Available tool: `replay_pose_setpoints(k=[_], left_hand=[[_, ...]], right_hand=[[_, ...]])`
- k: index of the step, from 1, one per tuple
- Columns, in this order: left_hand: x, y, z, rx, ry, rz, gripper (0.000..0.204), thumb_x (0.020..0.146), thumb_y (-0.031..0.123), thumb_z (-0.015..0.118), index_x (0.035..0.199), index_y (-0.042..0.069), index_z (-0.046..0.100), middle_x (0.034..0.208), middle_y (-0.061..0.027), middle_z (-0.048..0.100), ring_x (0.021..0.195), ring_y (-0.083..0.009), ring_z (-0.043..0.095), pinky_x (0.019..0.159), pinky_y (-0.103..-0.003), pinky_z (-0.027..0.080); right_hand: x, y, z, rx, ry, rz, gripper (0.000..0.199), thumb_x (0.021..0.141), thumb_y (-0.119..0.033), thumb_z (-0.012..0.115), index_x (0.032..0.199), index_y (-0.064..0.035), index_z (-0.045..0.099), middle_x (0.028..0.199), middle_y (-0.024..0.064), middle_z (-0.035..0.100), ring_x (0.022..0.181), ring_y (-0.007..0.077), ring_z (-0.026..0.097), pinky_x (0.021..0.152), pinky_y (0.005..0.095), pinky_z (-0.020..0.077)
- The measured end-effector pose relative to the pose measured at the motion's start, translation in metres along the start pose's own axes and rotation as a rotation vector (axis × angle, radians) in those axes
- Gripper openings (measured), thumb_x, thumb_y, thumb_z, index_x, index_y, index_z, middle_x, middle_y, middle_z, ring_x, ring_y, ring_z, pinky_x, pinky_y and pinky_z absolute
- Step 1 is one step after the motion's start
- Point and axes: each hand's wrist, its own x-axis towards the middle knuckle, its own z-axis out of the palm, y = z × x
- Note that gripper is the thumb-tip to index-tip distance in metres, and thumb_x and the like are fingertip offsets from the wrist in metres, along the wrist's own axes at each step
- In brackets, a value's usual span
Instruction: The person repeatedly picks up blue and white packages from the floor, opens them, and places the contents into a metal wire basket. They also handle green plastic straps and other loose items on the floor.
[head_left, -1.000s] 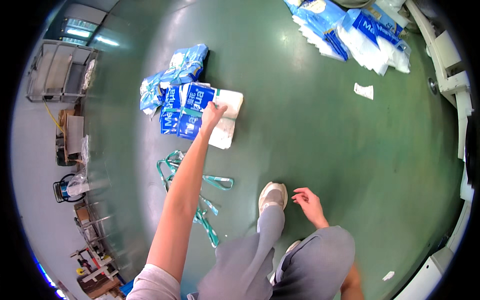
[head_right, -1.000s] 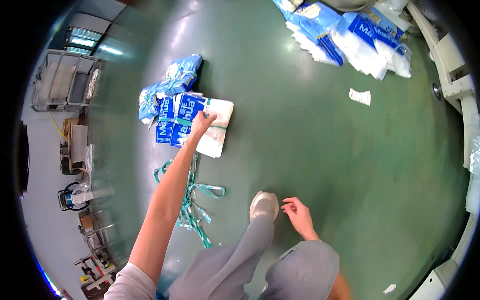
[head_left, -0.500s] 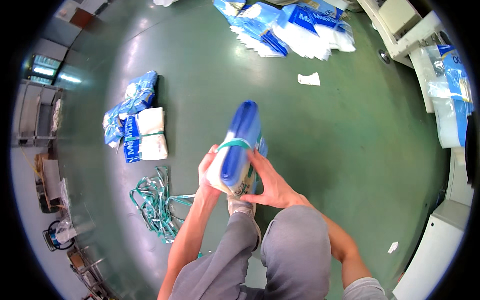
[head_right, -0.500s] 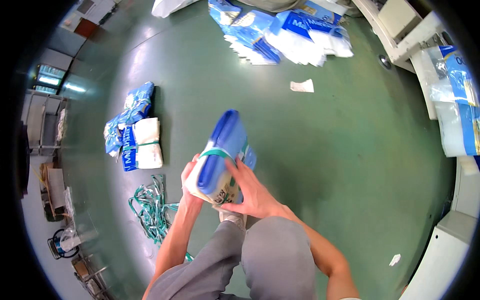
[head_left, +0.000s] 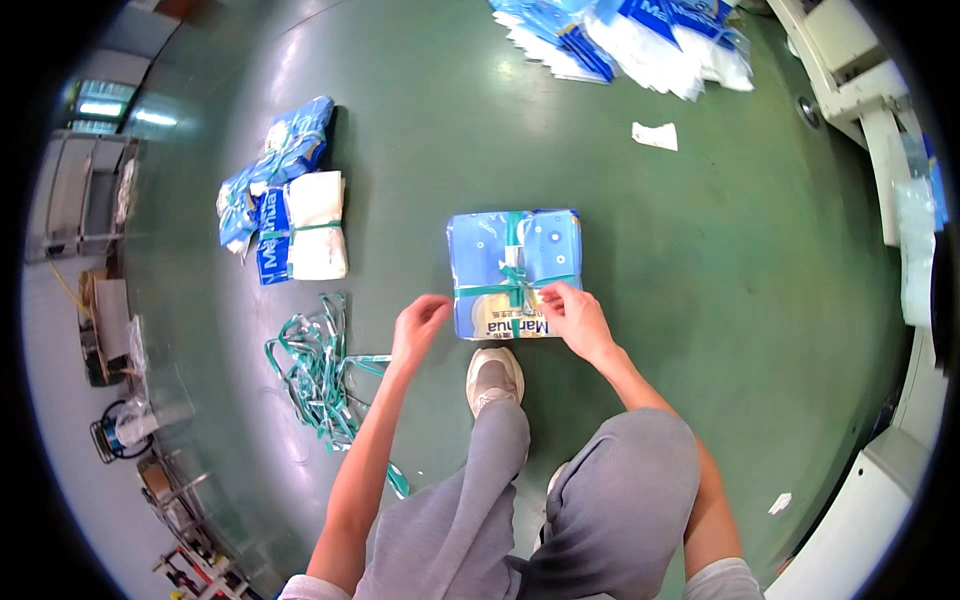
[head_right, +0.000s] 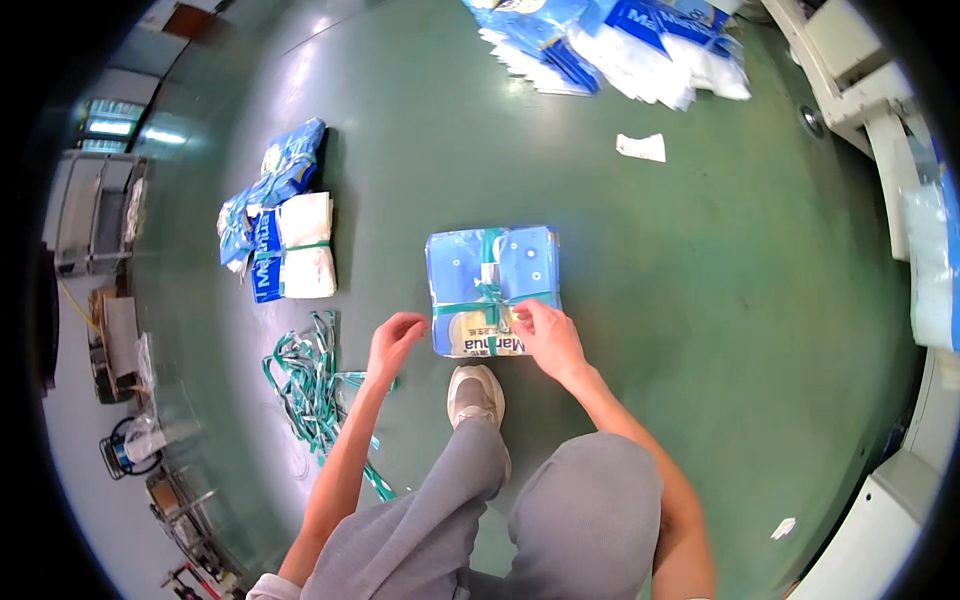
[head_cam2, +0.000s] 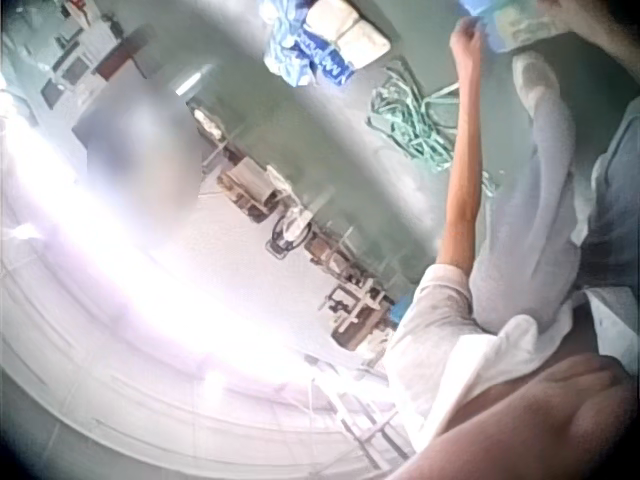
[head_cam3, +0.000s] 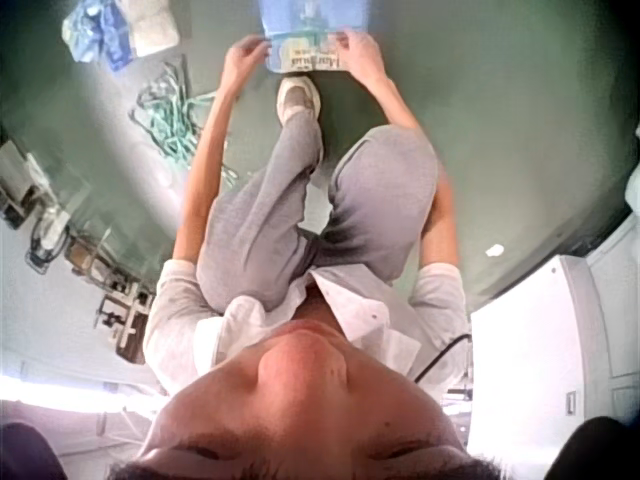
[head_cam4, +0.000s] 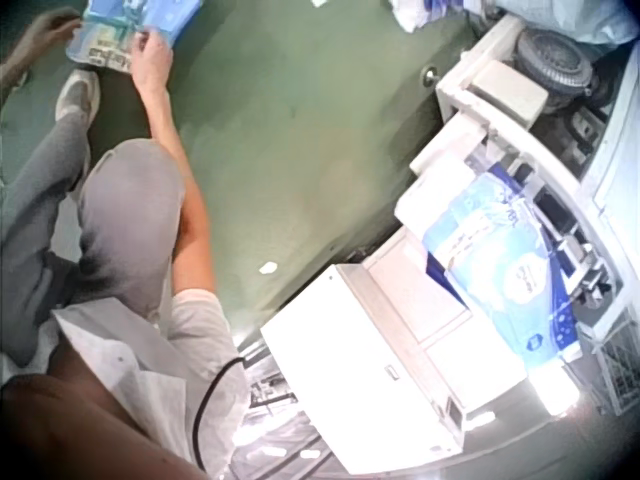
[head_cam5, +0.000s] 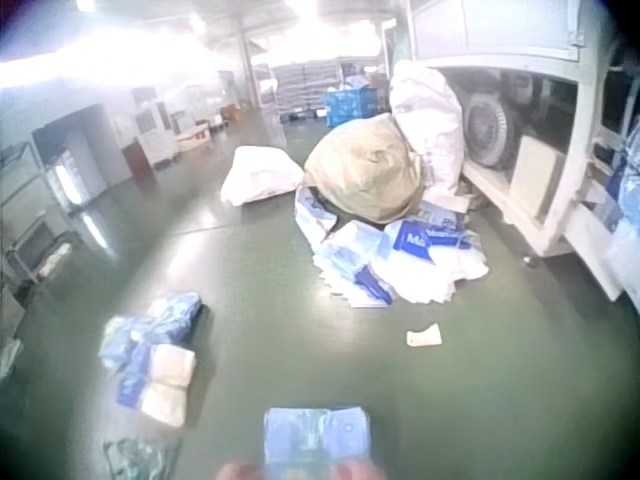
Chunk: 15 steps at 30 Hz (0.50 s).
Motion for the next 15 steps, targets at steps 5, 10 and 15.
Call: replay_pose_setpoints(k=[5,10,15], left_hand=[[0.041,0.033,0.056,0.106,-0.051,0.163,0.033,0.089,0.027,0.075,0.108,0.001,0.068,0.096,-0.0088,0.072,0.087,-0.0215,0.070,0.076,-0.035,0.055],[0.048,0.028,0.099,0.516,0.085,0.301,0.040,0.079,0.040,0.081,0.098,0.008,0.068,0.085,-0.0072,0.064,0.083,-0.0282,0.063,0.074,-0.040,0.051],[0.046,0.012,0.109,0.579,0.209,0.351,0.032,0.080,0.039,0.079,0.085,0.009,0.071,0.083,-0.0076,0.058,0.084,-0.0287,0.058,0.077,-0.042,0.047]], right_hand=[[0.043,-0.013,0.014,-0.084,-0.015,0.068,0.029,0.091,-0.026,0.069,0.108,-0.0023,0.068,0.087,0.0145,0.074,0.082,0.0320,0.072,0.073,0.0413,0.0554],[0.083,-0.015,0.009,-0.170,-0.186,-0.038,0.023,0.091,-0.026,0.067,0.094,-0.0033,0.071,0.083,0.0144,0.073,0.076,0.0330,0.070,0.070,0.0432,0.0539],[0.083,-0.057,0.002,-0.001,-0.064,-0.083,0.015,0.096,-0.017,0.065,0.092,-0.0023,0.066,0.073,0.0062,0.068,0.065,0.0132,0.063,0.061,0.0301,0.0499]])
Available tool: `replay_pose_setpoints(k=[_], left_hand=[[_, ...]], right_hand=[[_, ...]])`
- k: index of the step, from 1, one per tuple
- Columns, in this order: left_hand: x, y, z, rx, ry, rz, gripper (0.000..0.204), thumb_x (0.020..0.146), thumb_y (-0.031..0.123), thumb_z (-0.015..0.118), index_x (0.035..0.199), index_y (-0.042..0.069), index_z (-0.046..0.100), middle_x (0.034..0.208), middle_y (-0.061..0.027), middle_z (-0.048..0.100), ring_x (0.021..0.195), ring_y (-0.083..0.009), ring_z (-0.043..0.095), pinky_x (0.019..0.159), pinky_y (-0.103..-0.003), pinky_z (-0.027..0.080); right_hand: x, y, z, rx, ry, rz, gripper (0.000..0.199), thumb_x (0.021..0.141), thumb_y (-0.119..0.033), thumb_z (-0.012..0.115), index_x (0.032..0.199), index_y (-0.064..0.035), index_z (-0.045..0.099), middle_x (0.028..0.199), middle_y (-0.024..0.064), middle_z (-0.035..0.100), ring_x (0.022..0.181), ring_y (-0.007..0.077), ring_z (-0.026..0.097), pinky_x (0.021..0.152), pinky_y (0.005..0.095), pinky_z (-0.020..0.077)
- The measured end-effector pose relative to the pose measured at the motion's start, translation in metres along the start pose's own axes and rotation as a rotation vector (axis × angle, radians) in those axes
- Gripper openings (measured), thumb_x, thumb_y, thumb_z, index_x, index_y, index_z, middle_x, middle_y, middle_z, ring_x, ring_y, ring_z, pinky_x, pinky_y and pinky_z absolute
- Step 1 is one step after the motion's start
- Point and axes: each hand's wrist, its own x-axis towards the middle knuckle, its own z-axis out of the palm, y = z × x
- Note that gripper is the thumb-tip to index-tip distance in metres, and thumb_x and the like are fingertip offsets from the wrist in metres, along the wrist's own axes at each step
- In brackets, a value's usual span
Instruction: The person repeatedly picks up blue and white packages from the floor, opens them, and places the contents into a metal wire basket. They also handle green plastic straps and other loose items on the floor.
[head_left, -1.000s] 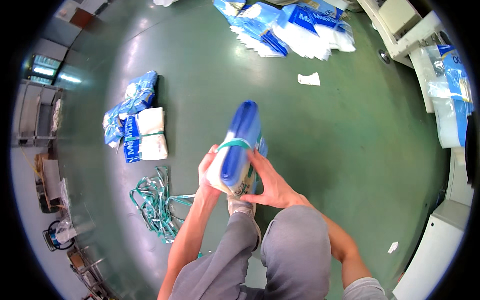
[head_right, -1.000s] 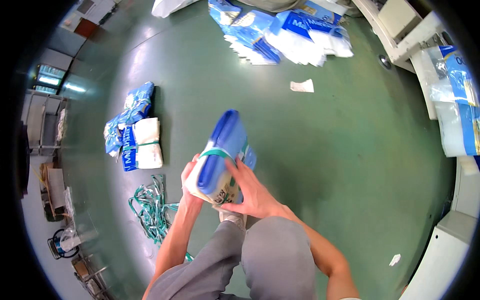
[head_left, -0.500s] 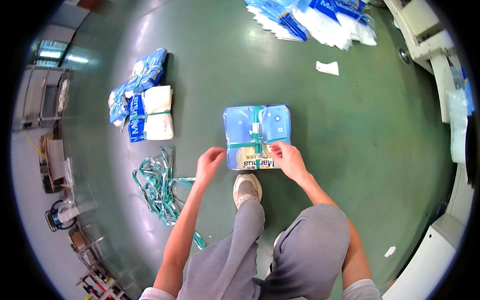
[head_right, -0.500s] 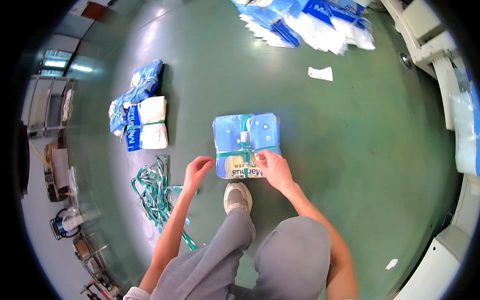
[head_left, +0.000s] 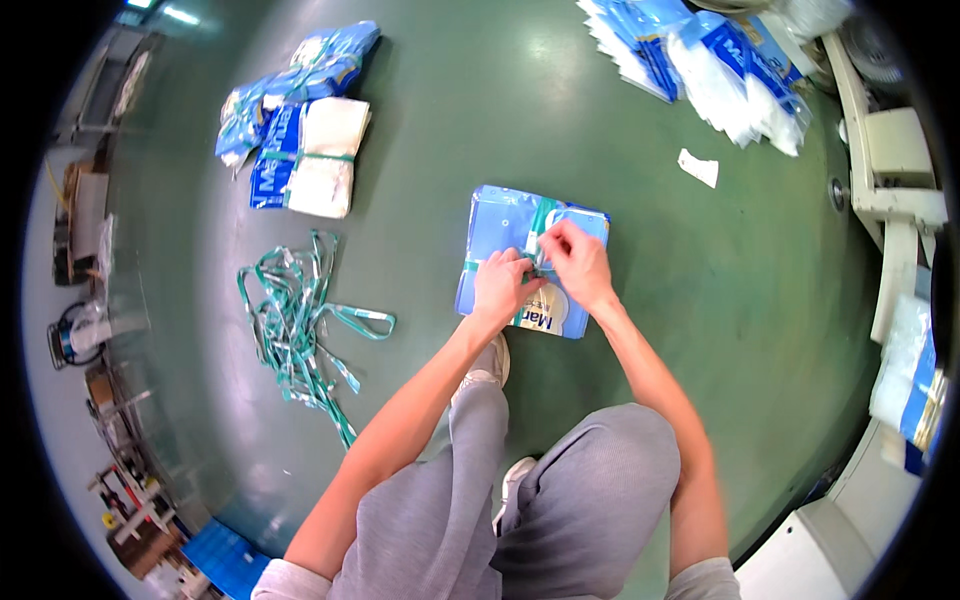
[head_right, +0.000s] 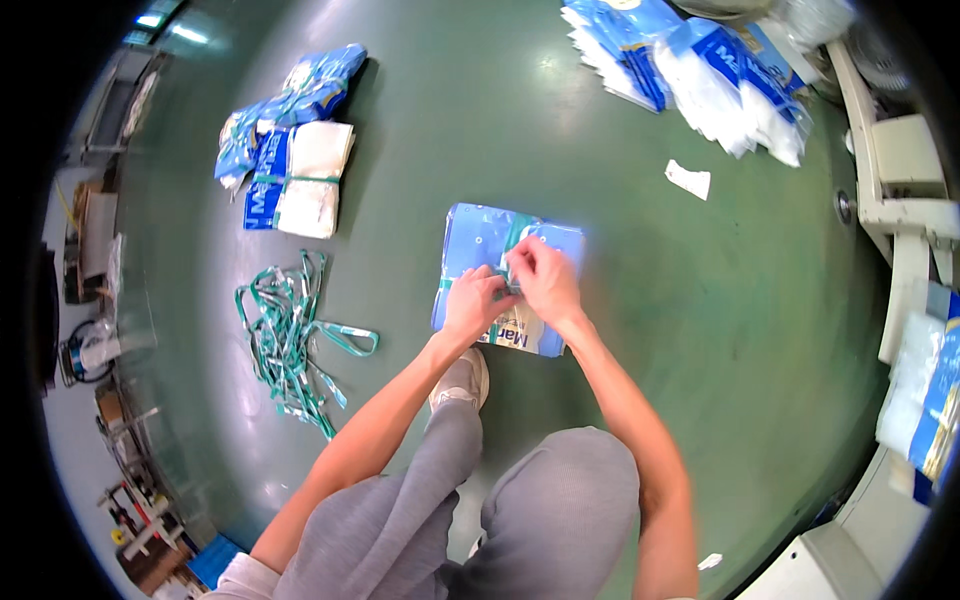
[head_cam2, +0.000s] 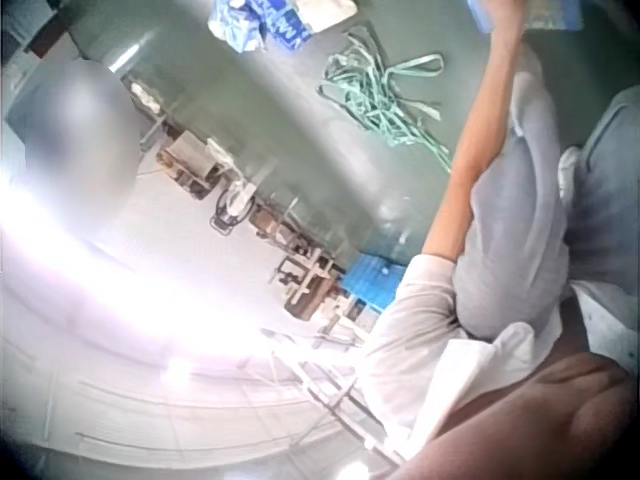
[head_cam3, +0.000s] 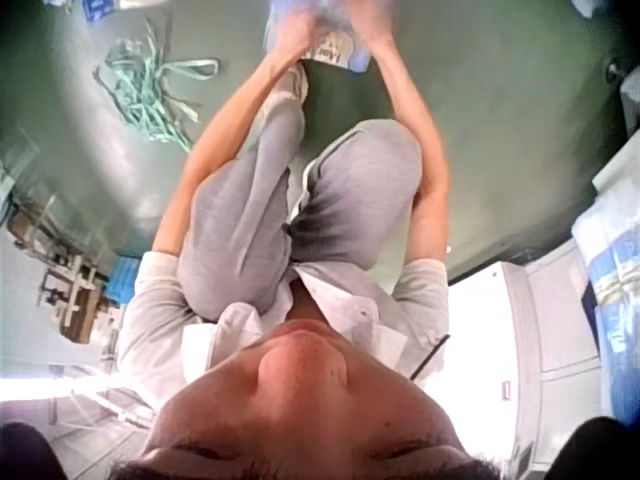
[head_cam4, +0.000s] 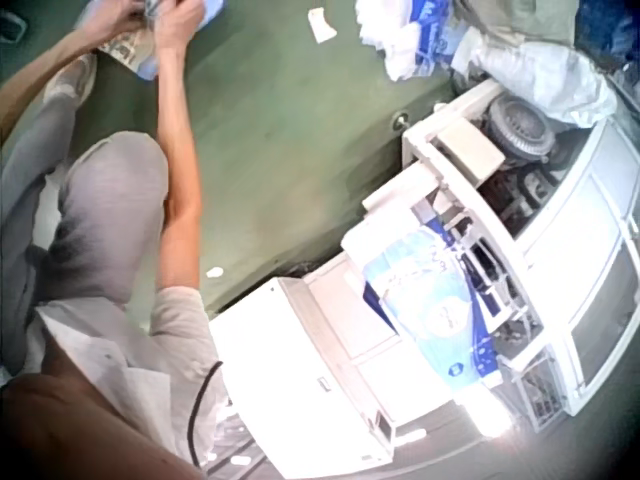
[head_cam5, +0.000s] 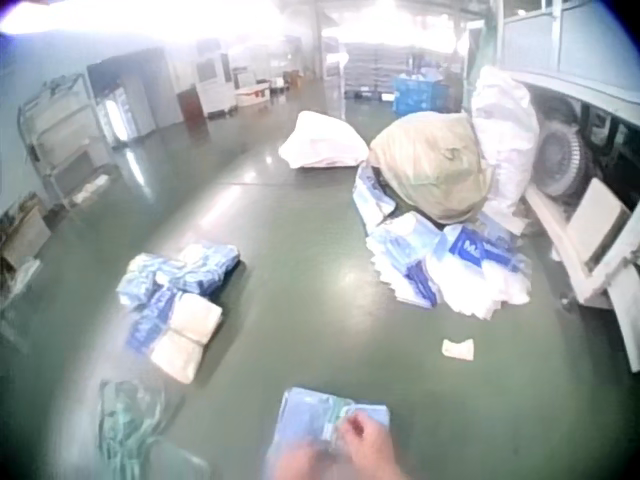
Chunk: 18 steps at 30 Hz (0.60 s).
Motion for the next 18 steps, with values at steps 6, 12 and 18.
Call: replay_pose_setpoints(k=[6,12,18], left_hand=[[-0.020,0.005,-0.009,-0.138,-0.061,0.051,0.020,0.082,0.027,0.076,0.086,0.008,0.072,0.093,-0.0077,0.058,0.091,-0.0285,0.058,0.081,-0.041,0.047],[-0.032,-0.034,-0.081,-0.583,0.249,-0.464,0.031,0.104,0.028,0.057,0.094,0.001,0.068,0.089,-0.0062,0.063,0.077,-0.0148,0.056,0.075,-0.032,0.048],[-0.045,-0.093,-0.147,-0.279,0.633,-0.437,0.016,0.096,0.013,0.060,0.108,0.002,0.061,0.096,-0.0071,0.063,0.087,-0.0185,0.060,0.081,-0.032,0.049]], right_hand=[[0.044,-0.072,-0.050,0.556,0.202,-0.127,0.022,0.098,-0.021,0.065,0.110,-0.0031,0.060,0.088,0.0050,0.067,0.079,0.0135,0.064,0.074,0.0295,0.0514],[-0.022,0.021,-0.043,-0.477,0.053,-0.217,0.034,0.089,-0.020,0.072,0.115,-0.0033,0.056,0.105,0.0109,0.065,0.099,0.0258,0.063,0.088,0.0374,0.0514],[-0.068,0.038,0.001,-0.347,0.155,0.018,0.035,0.085,-0.019,0.076,0.111,-0.0044,0.059,0.098,0.0108,0.063,0.094,0.0304,0.062,0.082,0.0415,0.0511]])
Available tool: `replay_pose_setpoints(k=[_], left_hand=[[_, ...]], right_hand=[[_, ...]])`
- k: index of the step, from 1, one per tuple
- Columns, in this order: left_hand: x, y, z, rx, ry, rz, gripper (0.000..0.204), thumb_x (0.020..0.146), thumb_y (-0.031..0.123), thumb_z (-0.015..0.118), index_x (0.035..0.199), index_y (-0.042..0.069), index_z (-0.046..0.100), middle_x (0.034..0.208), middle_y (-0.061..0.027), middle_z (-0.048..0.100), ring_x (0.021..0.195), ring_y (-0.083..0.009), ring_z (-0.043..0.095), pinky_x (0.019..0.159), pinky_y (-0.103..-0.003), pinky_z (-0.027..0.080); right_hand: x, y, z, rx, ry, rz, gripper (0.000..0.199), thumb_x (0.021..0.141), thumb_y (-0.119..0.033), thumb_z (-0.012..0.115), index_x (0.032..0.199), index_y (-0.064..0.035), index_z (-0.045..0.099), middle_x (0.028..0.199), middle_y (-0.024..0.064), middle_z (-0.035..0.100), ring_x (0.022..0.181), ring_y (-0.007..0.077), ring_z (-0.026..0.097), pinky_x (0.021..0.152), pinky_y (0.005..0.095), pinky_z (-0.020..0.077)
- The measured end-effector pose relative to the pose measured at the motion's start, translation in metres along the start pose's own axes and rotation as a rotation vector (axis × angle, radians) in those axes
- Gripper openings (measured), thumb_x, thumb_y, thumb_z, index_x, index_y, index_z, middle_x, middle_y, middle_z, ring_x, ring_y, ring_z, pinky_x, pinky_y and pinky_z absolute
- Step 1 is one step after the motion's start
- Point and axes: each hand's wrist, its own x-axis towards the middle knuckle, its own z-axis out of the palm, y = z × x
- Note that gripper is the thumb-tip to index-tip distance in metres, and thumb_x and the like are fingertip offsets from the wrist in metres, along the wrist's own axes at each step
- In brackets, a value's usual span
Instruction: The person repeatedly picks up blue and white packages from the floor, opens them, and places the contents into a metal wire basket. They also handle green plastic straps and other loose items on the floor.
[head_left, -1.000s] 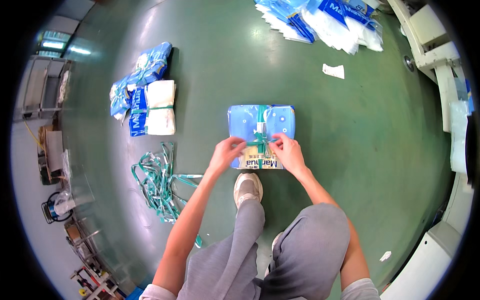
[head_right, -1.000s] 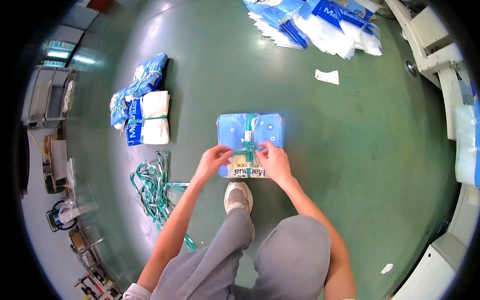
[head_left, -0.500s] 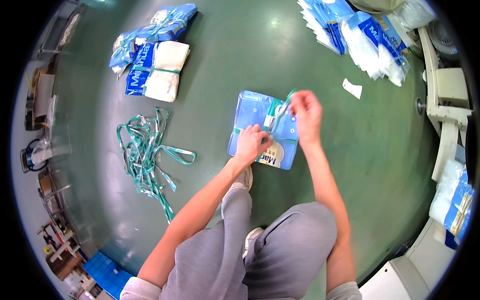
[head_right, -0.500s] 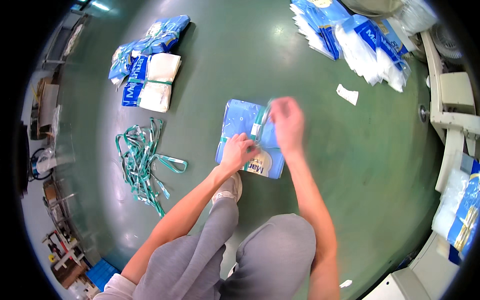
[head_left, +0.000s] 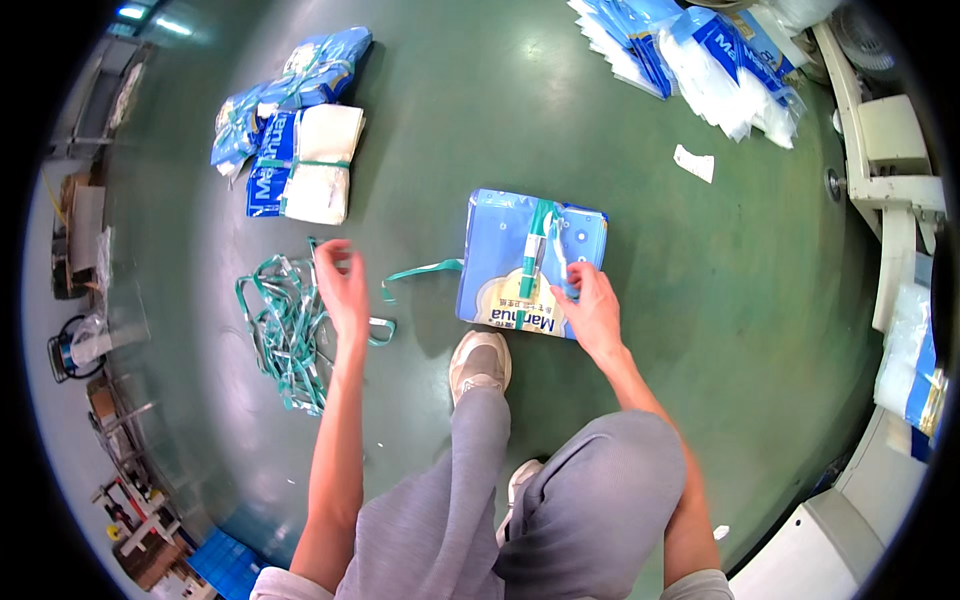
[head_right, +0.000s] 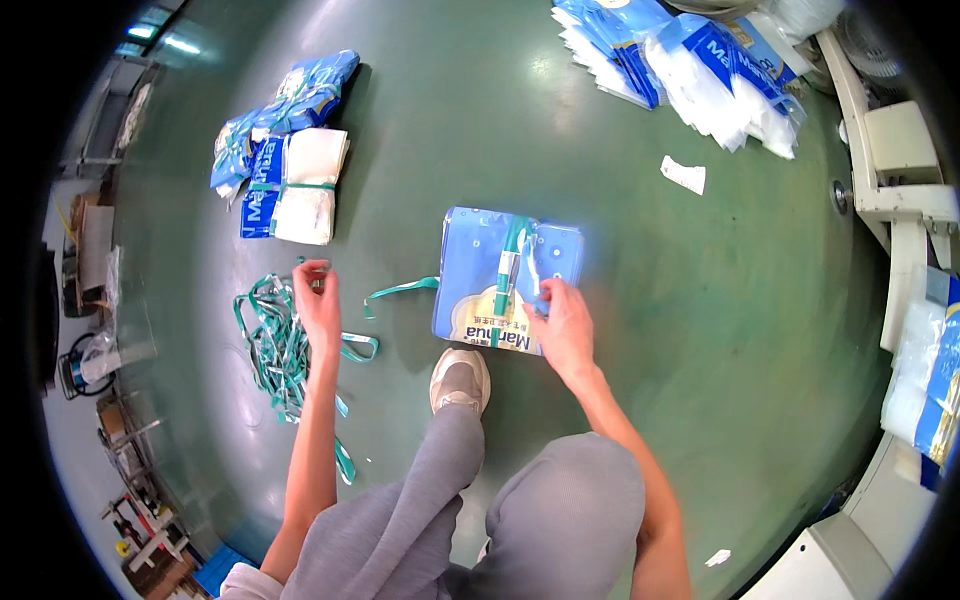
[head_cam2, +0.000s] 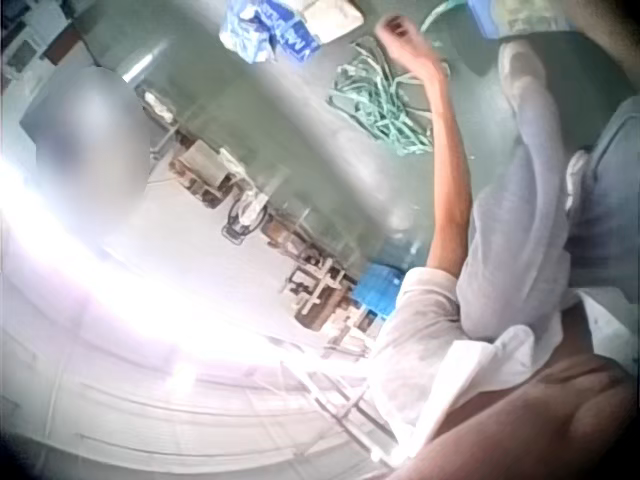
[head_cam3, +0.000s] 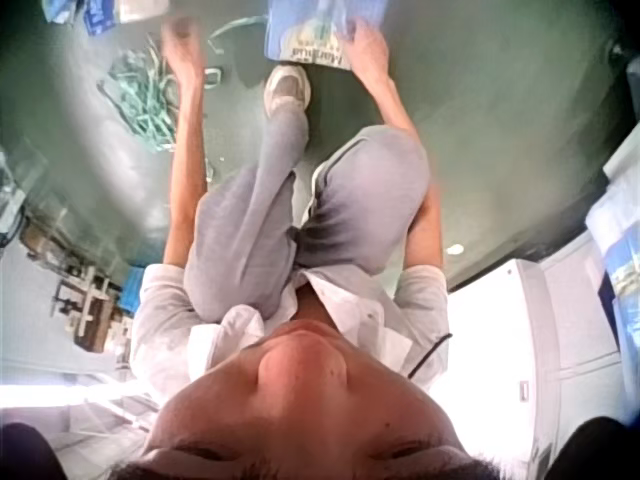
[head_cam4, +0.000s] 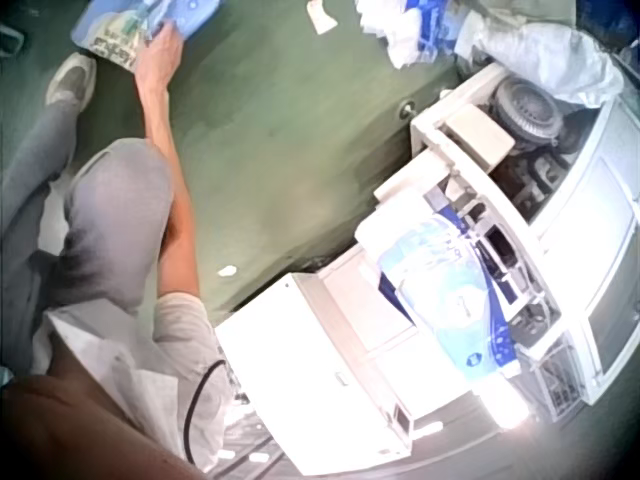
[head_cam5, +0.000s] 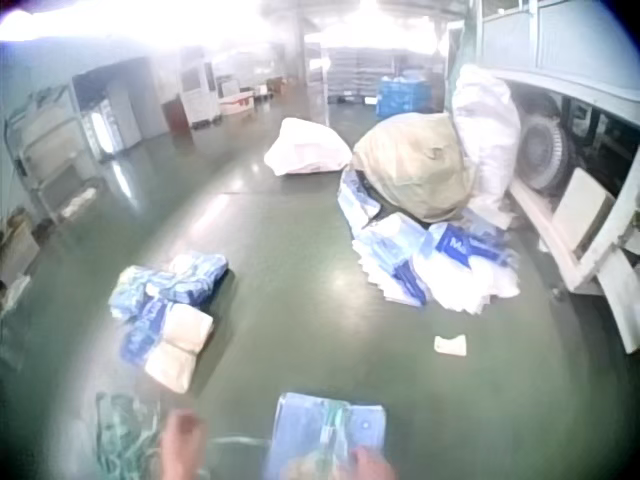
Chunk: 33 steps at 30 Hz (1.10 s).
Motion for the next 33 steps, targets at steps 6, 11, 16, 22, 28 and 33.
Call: replay_pose_setpoints(k=[6,11,16,22,28,33], left_hand=[[-0.094,0.041,0.110,-0.161,-0.997,-0.164,0.065,0.090,0.033,0.074,0.138,-0.005,0.052,0.132,-0.0221,0.063,0.119,-0.0281,0.064,0.103,-0.037,0.049],[-0.100,0.080,0.133,-0.172,-0.997,-0.294,0.039,0.098,0.039,0.061,0.083,0.003,0.062,0.071,0.0003,0.058,0.067,-0.0091,0.052,0.061,-0.029,0.041],[-0.070,0.221,0.046,-0.493,-0.839,-0.053,0.035,0.103,0.030,0.056,0.087,0.000,0.063,0.070,0.0044,0.051,0.063,-0.0058,0.044,0.056,-0.025,0.036],[0.014,0.229,-0.103,-1.028,-0.262,0.149,0.043,0.105,0.027,0.045,0.067,0.015,0.028,0.062,0.0059,0.020,0.055,-0.0076,0.019,0.054,-0.028,0.021],[0.073,0.162,-0.255,-0.708,0.431,0.254,0.048,0.107,0.019,0.046,0.064,0.017,0.027,0.057,0.0046,0.017,0.052,-0.0080,0.020,0.050,-0.028,0.021],[0.088,0.090,-0.333,-0.182,0.104,0.095,0.032,0.104,0.021,0.049,0.074,0.011,0.046,0.064,-0.0004,0.040,0.057,-0.0108,0.040,0.054,-0.031,0.034]], right_hand=[[0.007,-0.017,0.000,0.177,-0.076,0.220,0.034,0.103,-0.034,0.051,0.098,-0.0048,0.067,0.084,0.0215,0.070,0.082,0.0416,0.068,0.070,0.0509,0.0507],[-0.014,0.041,-0.069,0.632,0.336,0.381,0.022,0.102,-0.022,0.055,0.106,-0.0015,0.061,0.075,0.0018,0.059,0.067,0.0104,0.050,0.063,0.0287,0.0418],[-0.050,0.037,-0.090,0.065,0.517,0.237,0.068,0.089,-0.017,0.070,0.147,-0.0006,0.039,0.137,0.0227,0.051,0.126,0.0367,0.052,0.106,0.0442,0.0434],[-0.022,0.017,-0.055,0.059,0.318,0.154,0.067,0.088,-0.022,0.070,0.144,0.0004,0.041,0.138,0.0222,0.051,0.129,0.0382,0.050,0.107,0.0439,0.0437],[-0.044,0.049,-0.032,0.251,0.180,0.440,0.050,0.089,-0.024,0.072,0.127,0.0026,0.054,0.117,0.0176,0.065,0.107,0.0330,0.064,0.093,0.0408,0.0525],[-0.096,0.060,0.021,0.981,-0.008,0.707,0.036,0.093,-0.028,0.072,0.109,0.0033,0.064,0.098,0.0128,0.071,0.086,0.0192,0.070,0.077,0.0325,0.0577]])
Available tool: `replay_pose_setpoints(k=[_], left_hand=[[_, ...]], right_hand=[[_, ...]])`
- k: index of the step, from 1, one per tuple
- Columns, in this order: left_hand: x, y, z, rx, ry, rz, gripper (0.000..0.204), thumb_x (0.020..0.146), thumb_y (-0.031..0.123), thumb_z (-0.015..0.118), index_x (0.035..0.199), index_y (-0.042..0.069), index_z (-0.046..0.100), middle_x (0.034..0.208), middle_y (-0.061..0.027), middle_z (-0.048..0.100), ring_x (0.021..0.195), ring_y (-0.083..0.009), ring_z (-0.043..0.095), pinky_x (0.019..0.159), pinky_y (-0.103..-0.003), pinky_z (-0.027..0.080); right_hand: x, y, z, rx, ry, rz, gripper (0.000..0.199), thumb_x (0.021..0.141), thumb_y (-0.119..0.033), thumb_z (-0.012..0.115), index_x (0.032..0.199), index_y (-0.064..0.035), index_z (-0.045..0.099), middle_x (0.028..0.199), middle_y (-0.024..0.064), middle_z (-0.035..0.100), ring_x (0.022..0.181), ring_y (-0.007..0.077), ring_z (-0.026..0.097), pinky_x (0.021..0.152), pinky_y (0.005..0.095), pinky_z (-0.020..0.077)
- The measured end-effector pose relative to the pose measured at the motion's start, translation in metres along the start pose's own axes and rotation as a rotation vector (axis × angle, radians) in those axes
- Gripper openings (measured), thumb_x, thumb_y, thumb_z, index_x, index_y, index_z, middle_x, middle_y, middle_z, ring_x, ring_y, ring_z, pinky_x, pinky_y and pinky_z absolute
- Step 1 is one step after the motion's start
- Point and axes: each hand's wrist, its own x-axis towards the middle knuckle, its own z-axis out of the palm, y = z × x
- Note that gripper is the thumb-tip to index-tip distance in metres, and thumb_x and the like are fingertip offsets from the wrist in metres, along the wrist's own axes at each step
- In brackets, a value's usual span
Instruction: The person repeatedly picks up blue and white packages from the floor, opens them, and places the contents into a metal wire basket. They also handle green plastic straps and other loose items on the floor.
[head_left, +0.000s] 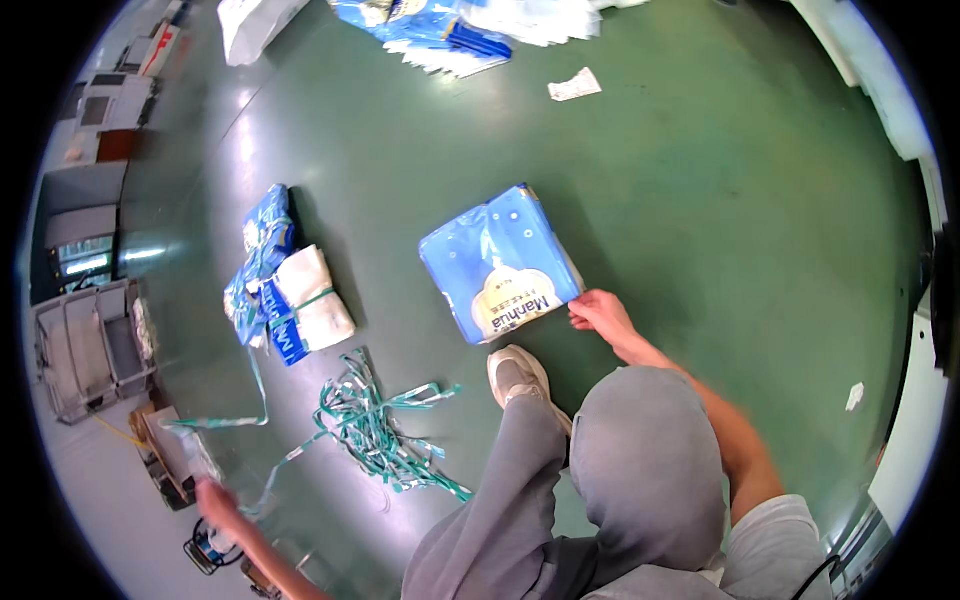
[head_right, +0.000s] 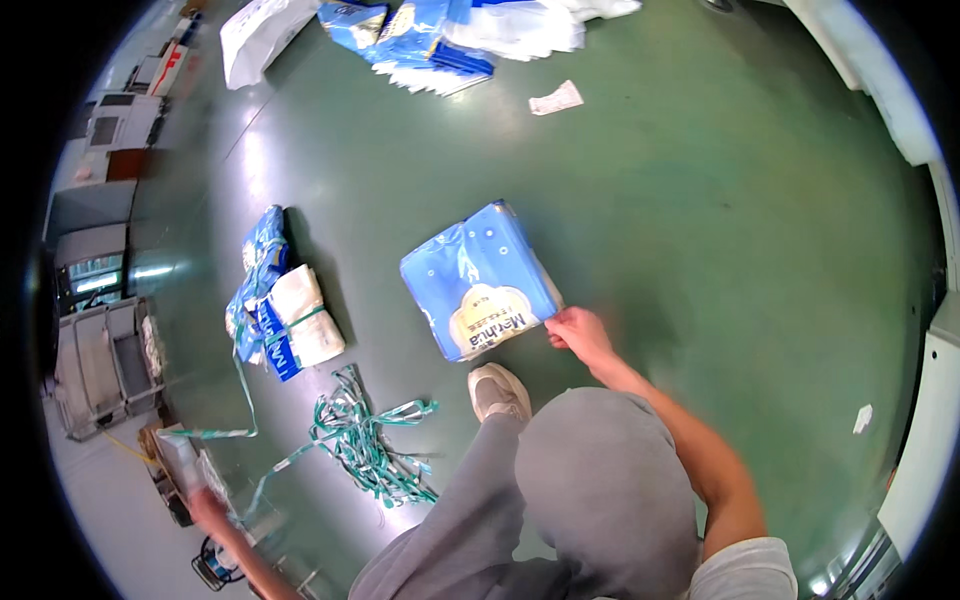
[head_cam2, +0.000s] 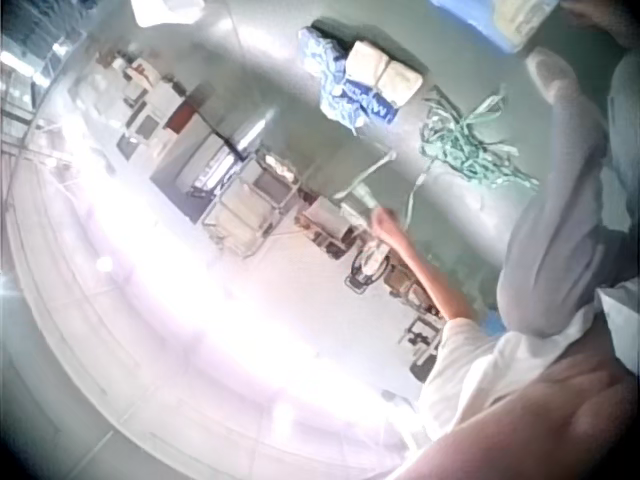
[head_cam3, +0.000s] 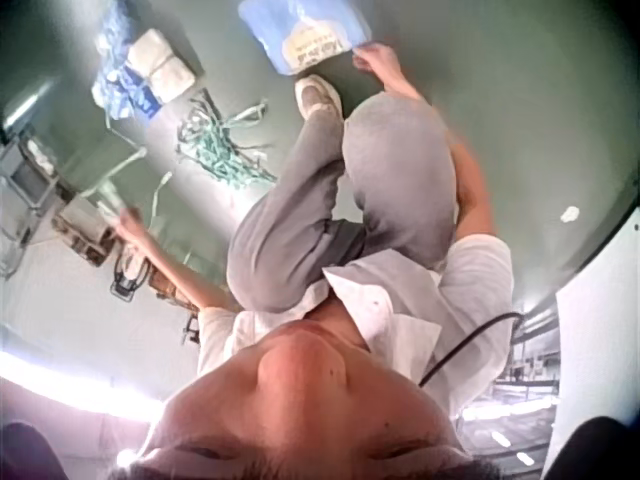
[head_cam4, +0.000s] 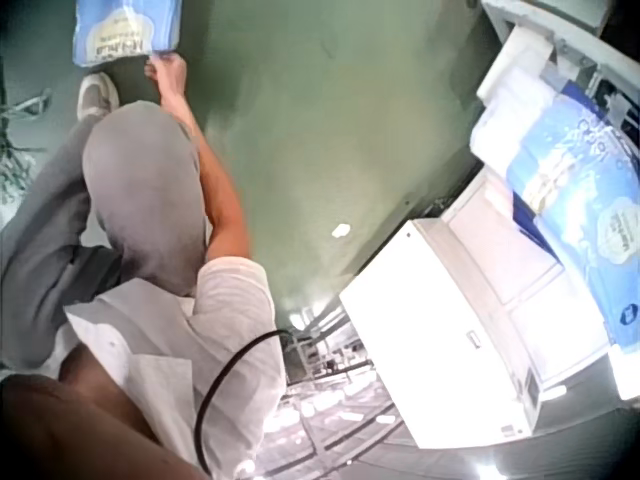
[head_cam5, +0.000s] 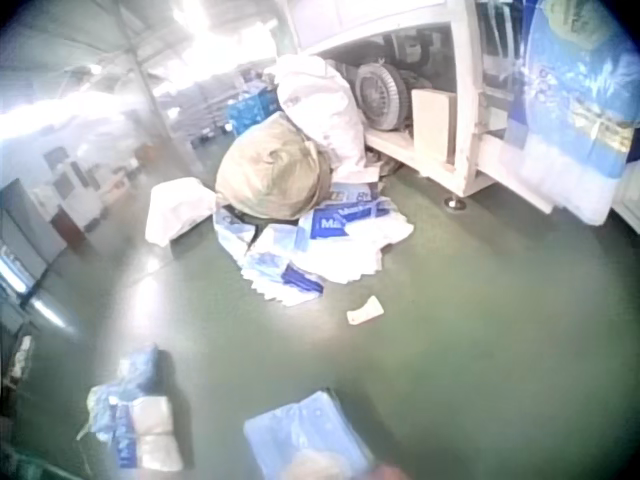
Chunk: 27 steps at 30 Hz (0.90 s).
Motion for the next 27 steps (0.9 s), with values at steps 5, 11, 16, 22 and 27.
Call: replay_pose_setpoints(k=[5,11,16,22,27], left_hand=[[-0.063,-0.185,0.027,0.937,-0.808,-0.195,0.032,0.100,0.020,0.052,0.089,0.000,0.074,0.074,-0.0084,0.072,0.062,-0.0137,0.068,0.062,-0.031,0.056],[-0.163,-0.209,0.136,1.459,-1.063,-0.097,0.052,0.087,0.051,0.067,0.101,0.001,0.069,0.103,-0.0230,0.072,0.100,-0.0409,0.068,0.085,-0.050,0.054],[-0.210,-0.116,0.302,0.707,-0.995,0.252,0.063,0.082,0.026,0.078,0.134,0.001,0.052,0.129,-0.0206,0.059,0.118,-0.0369,0.058,0.098,-0.044,0.049],[-0.239,-0.106,0.396,0.519,-1.101,0.679,0.094,0.066,0.028,0.088,0.146,0.006,0.045,0.152,-0.0212,0.041,0.143,-0.0414,0.034,0.119,-0.054,0.025],[-0.260,-0.081,0.402,0.458,-0.865,0.823,0.082,0.077,0.030,0.077,0.147,0.003,0.042,0.150,-0.0202,0.044,0.140,-0.0383,0.042,0.118,-0.054,0.029]], right_hand=[[-0.003,0.007,0.040,0.477,-0.034,0.133,0.031,0.098,-0.025,0.068,0.109,0.0033,0.066,0.102,0.0113,0.070,0.092,0.0173,0.069,0.085,0.0301,0.0572],[-0.013,0.000,0.009,0.513,0.040,0.097,0.027,0.095,-0.016,0.068,0.111,0.0051,0.065,0.102,0.0128,0.070,0.092,0.0202,0.070,0.080,0.0329,0.0591],[-0.014,-0.013,-0.002,0.542,0.152,0.027,0.031,0.093,-0.010,0.066,0.119,0.0058,0.061,0.105,0.0145,0.067,0.095,0.0226,0.069,0.079,0.0349,0.0598],[-0.011,0.000,0.026,0.600,0.122,0.018,0.037,0.092,-0.017,0.068,0.123,-0.0035,0.054,0.105,0.0098,0.067,0.093,0.0219,0.069,0.080,0.0342,0.0559],[-0.033,-0.037,0.040,0.609,-0.057,-0.086,0.018,0.090,-0.013,0.067,0.105,-0.0039,0.063,0.086,-0.0002,0.062,0.069,0.0100,0.058,0.061,0.0229,0.0443]])
